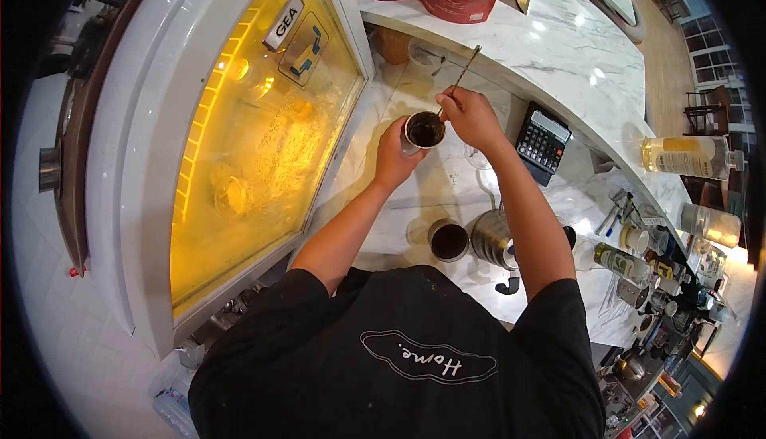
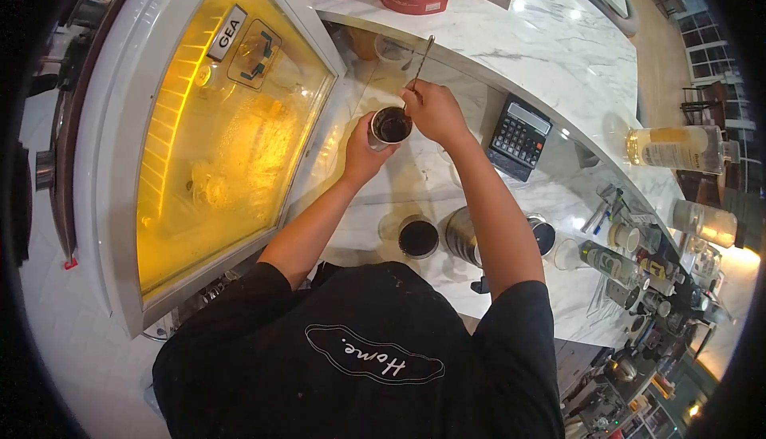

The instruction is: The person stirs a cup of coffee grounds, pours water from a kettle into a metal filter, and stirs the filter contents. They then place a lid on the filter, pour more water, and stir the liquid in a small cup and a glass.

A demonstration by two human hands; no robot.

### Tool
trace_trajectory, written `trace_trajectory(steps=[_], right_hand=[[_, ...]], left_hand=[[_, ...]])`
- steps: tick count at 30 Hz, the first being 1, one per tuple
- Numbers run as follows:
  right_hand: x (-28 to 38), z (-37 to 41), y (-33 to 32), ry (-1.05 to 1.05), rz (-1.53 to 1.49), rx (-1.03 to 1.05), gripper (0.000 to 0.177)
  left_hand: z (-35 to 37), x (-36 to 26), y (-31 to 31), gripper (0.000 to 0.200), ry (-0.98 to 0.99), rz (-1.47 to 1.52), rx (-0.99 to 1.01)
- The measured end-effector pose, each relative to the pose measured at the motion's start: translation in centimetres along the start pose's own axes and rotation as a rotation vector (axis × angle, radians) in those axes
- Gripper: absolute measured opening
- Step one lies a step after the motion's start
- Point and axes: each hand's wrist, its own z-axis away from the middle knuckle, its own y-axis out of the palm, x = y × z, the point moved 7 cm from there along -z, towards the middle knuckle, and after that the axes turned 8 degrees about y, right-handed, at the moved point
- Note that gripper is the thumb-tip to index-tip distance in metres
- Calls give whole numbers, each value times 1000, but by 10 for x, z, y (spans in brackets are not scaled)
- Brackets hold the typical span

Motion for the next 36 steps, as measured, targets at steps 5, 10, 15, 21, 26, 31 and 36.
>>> trace_trajectory(steps=[5,10,15,21,26,31,36], right_hand=[[-11,-6,0,67,-45,-17,30],[-12,-6,3,67,-25,-41,32],[-16,-4,3,99,49,-74,41],[-23,7,-6,162,163,-135,52],[-16,49,-24,211,90,-101,56],[1,143,-57,128,-202,-198,44],[-43,265,-78,274,-196,-514,35]], left_hand=[[28,11,-9,81,-39,-4,38],[60,3,-29,80,-76,-59,14],[79,-3,-46,79,-135,-96,-6],[90,-16,-68,78,-115,-143,4],[117,-24,-80,78,-106,-175,28],[136,-62,-89,73,-83,-75,37],[172,-88,-92,71,-69,-30,97]])
